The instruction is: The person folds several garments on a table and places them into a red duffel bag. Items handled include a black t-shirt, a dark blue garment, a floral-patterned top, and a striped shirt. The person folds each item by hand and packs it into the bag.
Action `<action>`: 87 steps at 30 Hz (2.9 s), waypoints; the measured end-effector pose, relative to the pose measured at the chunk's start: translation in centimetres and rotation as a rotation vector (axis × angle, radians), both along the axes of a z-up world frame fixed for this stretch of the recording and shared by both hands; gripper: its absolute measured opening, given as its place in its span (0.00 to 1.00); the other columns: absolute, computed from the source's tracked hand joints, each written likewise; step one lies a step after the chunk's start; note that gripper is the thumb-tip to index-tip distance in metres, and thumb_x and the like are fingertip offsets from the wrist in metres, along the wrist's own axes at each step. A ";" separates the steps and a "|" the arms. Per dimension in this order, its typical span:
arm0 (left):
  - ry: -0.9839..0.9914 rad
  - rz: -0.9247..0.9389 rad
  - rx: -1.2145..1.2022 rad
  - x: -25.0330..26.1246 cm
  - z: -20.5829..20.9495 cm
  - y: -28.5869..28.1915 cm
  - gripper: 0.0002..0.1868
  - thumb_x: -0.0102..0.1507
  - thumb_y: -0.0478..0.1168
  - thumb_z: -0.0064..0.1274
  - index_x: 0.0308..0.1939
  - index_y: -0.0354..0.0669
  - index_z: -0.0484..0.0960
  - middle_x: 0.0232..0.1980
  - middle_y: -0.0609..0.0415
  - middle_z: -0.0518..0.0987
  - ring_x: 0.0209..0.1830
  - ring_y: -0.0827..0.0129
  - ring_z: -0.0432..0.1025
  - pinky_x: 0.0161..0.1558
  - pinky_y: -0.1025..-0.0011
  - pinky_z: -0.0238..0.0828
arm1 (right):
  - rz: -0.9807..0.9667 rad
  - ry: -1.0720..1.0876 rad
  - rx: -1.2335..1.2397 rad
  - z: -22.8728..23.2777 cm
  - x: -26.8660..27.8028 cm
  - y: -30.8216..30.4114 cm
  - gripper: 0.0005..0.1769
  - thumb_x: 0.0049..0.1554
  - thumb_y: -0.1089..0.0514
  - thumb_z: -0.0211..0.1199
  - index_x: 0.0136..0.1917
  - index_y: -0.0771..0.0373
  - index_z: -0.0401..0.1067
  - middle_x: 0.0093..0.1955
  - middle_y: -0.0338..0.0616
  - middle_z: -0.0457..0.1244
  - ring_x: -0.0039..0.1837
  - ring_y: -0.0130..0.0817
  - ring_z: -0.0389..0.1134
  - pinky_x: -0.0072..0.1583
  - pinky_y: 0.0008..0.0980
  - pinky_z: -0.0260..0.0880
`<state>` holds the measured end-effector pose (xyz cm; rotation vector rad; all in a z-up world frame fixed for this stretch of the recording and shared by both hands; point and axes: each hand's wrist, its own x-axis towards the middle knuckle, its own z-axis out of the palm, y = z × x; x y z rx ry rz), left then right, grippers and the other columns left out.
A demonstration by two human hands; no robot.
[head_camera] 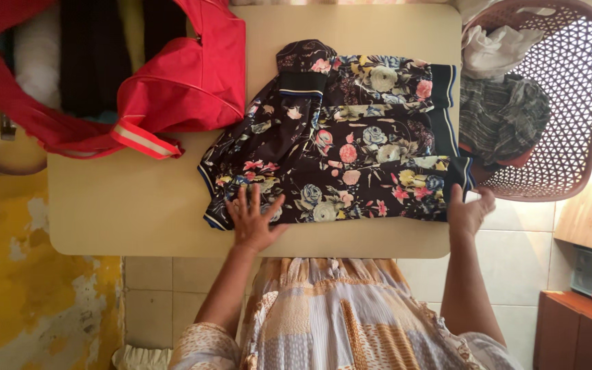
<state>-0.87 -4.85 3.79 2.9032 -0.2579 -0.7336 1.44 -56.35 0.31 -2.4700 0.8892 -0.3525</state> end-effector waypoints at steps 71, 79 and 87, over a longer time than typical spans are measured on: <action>-0.102 -0.007 -0.082 0.0 -2.0 -5.5 0.39 0.64 0.70 0.44 0.77 0.72 0.54 0.83 0.54 0.46 0.82 0.51 0.40 0.72 0.30 0.30 | 0.440 0.192 -0.250 1.9 3.3 7.6 0.21 0.63 0.49 0.57 0.67 0.53 0.72 0.71 0.46 0.61 0.75 0.51 0.56 0.72 0.55 0.49; -0.684 0.538 -0.558 2.6 -2.6 0.9 0.35 0.66 0.43 0.55 0.76 0.36 0.63 0.73 0.33 0.63 0.68 0.39 0.64 0.58 0.55 0.71 | 1.029 0.122 -0.031 6.6 12.3 26.4 0.21 0.51 0.61 0.65 0.59 0.59 0.75 0.63 0.51 0.65 0.66 0.52 0.63 0.65 0.57 0.59; -0.669 0.332 -0.239 2.9 -0.6 2.6 0.10 0.60 0.39 0.57 0.45 0.52 0.82 0.50 0.53 0.79 0.56 0.52 0.71 0.61 0.46 0.59 | 1.708 0.621 -0.004 10.6 13.5 40.3 0.38 0.52 0.63 0.60 0.75 0.46 0.62 0.69 0.46 0.61 0.62 0.51 0.69 0.56 0.48 0.71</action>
